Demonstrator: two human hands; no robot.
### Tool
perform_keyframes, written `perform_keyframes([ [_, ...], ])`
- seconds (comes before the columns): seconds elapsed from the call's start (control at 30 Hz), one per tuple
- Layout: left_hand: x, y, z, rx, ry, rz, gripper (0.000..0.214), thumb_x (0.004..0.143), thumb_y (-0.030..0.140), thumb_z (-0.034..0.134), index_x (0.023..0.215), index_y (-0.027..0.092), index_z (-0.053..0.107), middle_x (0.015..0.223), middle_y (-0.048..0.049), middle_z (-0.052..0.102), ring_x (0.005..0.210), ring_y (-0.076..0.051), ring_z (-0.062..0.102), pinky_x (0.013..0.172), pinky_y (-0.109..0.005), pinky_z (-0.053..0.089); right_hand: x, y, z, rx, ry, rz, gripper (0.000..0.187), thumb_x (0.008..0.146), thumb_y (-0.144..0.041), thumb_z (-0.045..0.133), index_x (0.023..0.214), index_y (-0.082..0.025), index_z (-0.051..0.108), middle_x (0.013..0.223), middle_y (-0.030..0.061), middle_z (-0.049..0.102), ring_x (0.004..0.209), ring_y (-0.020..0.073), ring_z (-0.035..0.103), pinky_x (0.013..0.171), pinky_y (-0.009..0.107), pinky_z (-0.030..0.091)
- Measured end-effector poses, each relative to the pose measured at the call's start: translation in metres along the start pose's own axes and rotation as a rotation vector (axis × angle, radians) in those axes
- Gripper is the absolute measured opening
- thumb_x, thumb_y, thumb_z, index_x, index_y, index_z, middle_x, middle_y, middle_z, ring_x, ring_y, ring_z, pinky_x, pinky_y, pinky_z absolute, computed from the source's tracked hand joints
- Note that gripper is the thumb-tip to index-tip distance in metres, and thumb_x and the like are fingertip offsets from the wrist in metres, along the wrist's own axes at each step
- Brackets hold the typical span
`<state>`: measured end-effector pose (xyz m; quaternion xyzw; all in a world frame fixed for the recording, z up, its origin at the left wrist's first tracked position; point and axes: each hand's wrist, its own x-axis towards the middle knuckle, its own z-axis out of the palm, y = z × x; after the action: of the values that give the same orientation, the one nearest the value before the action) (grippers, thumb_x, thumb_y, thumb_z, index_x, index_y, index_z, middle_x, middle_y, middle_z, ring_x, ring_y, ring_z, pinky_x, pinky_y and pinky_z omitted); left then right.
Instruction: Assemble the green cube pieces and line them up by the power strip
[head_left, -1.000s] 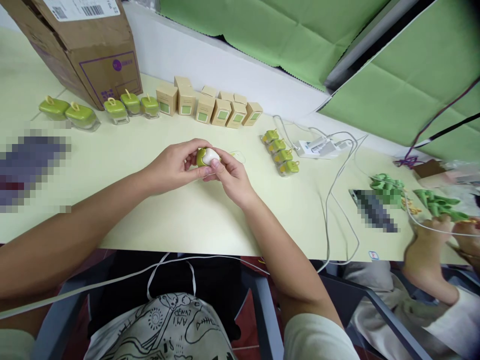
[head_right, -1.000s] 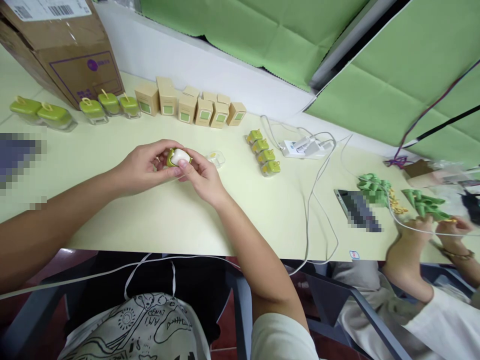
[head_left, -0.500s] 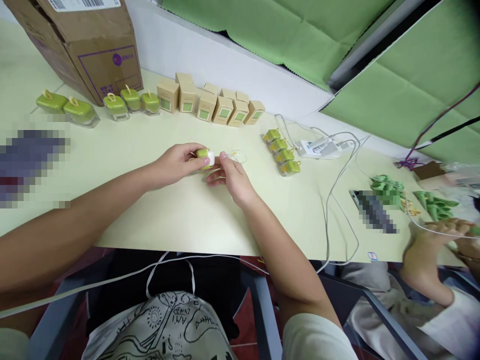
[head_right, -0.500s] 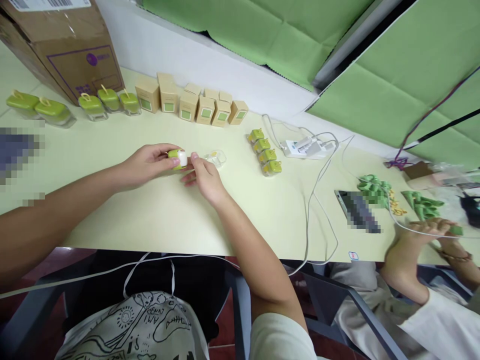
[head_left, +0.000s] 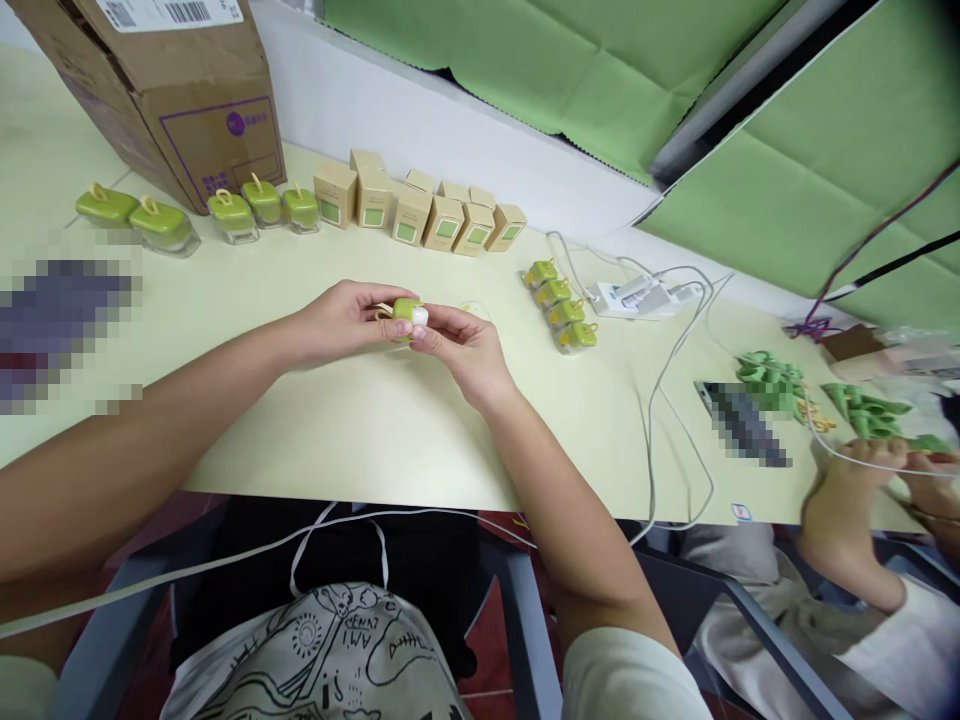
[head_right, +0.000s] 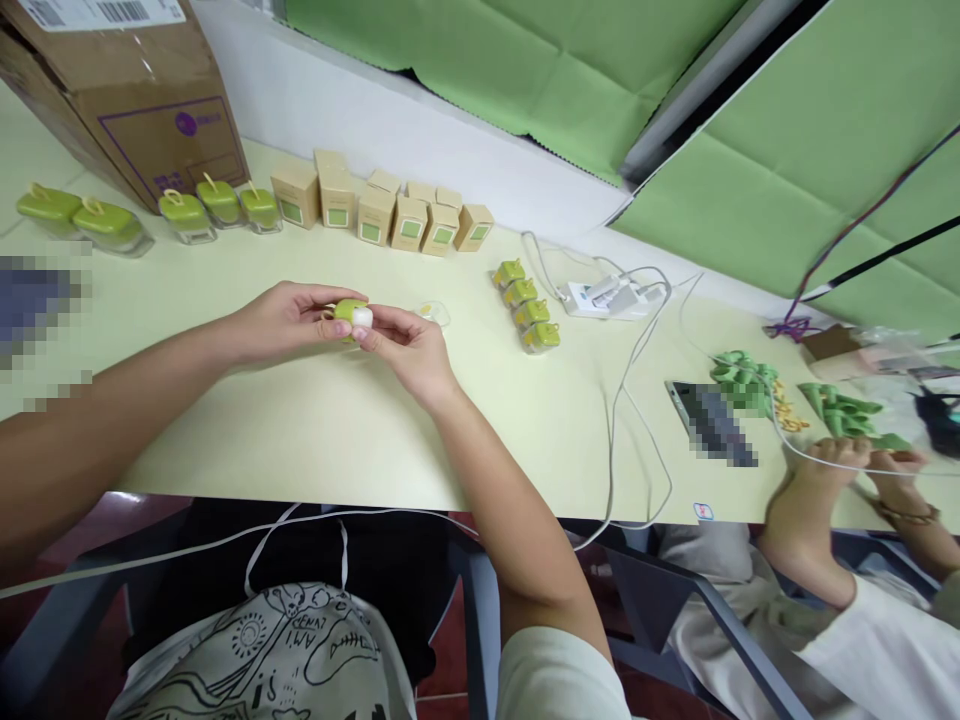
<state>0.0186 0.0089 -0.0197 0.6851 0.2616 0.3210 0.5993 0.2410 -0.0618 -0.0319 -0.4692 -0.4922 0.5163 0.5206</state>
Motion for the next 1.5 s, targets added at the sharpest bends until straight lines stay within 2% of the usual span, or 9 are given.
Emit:
perform_keyframes([
  [0.2,0.001,-0.001,-0.001,0.071,-0.004,0.022,0.049,0.083,0.051,0.101,0.121,0.023,0.091,0.114,-0.0074,0.086,0.110,-0.028,0.081,0.104,-0.049,0.069,-0.001,0.000,0.002,-0.033,0.020,-0.039,0.063,0.060,-0.063,0.115,0.105,-0.027,0.091,0.115,0.0049,0.093,0.111,0.0273,0.086,0.115,0.055,0.071],
  [0.43,-0.001,0.003,0.003,0.024,0.003,0.054,0.047,0.079,0.048,0.105,0.115,0.020,0.091,0.107,-0.0074,0.084,0.105,-0.027,0.081,0.101,-0.046,0.070,-0.003,0.000,0.010,-0.121,0.114,-0.092,0.057,0.062,-0.064,0.109,0.097,-0.026,0.084,0.093,0.0024,0.085,0.087,0.0219,0.078,0.091,0.045,0.072],
  [0.7,-0.005,0.006,0.011,0.007,0.012,0.043,0.047,0.082,0.051,0.103,0.118,0.023,0.092,0.120,-0.0097,0.088,0.115,-0.031,0.083,0.106,-0.050,0.071,-0.003,-0.001,0.015,-0.130,0.151,-0.116,0.052,0.068,-0.063,0.103,0.089,-0.026,0.073,0.084,-0.0019,0.075,0.077,0.0167,0.069,0.078,0.037,0.065],
  [0.9,-0.004,0.003,0.006,0.039,0.001,0.029,0.050,0.084,0.050,0.103,0.124,0.022,0.092,0.122,-0.0105,0.089,0.112,-0.029,0.084,0.105,-0.048,0.071,-0.001,0.000,0.010,-0.093,0.109,-0.092,0.057,0.064,-0.064,0.108,0.093,-0.026,0.077,0.090,-0.0007,0.079,0.081,0.0167,0.071,0.082,0.037,0.067],
  [1.07,-0.002,-0.004,-0.001,0.029,0.005,0.033,0.055,0.085,0.052,0.103,0.130,0.023,0.091,0.129,-0.0107,0.089,0.119,-0.030,0.084,0.111,-0.050,0.069,0.000,-0.003,0.003,-0.040,0.038,-0.094,0.066,0.054,-0.061,0.116,0.104,-0.029,0.088,0.114,0.0030,0.087,0.093,0.0206,0.080,0.091,0.042,0.073],
  [1.17,-0.002,-0.004,-0.002,0.042,-0.029,0.012,0.056,0.085,0.051,0.103,0.131,0.022,0.092,0.122,-0.0096,0.089,0.115,-0.030,0.084,0.108,-0.051,0.069,0.000,-0.003,0.001,-0.025,0.010,-0.058,0.061,0.058,-0.062,0.116,0.102,-0.027,0.091,0.108,0.0032,0.090,0.095,0.0225,0.082,0.100,0.048,0.073],
  [1.23,-0.003,-0.003,0.000,0.033,-0.025,0.003,0.056,0.084,0.050,0.104,0.130,0.022,0.092,0.117,-0.0090,0.089,0.111,-0.030,0.084,0.107,-0.050,0.070,-0.001,-0.003,0.001,-0.033,0.023,-0.040,0.058,0.060,-0.062,0.114,0.100,-0.026,0.091,0.102,0.0031,0.090,0.092,0.0223,0.082,0.101,0.048,0.073],
  [1.37,-0.005,-0.002,0.009,-0.008,0.017,-0.005,0.058,0.079,0.052,0.107,0.125,0.021,0.093,0.121,-0.0100,0.089,0.116,-0.031,0.084,0.113,-0.051,0.069,-0.001,-0.003,0.004,-0.080,0.122,-0.058,0.048,0.063,-0.056,0.111,0.092,-0.024,0.089,0.090,0.0003,0.086,0.081,0.0188,0.078,0.085,0.039,0.071],
  [1.5,-0.005,-0.003,0.016,-0.049,0.060,-0.032,0.066,0.073,0.060,0.111,0.122,0.020,0.094,0.117,-0.0108,0.089,0.112,-0.032,0.085,0.112,-0.054,0.070,-0.002,-0.005,0.007,-0.132,0.152,-0.109,0.033,0.072,-0.049,0.102,0.088,-0.024,0.087,0.086,-0.0005,0.083,0.079,0.0176,0.076,0.078,0.035,0.067],
])
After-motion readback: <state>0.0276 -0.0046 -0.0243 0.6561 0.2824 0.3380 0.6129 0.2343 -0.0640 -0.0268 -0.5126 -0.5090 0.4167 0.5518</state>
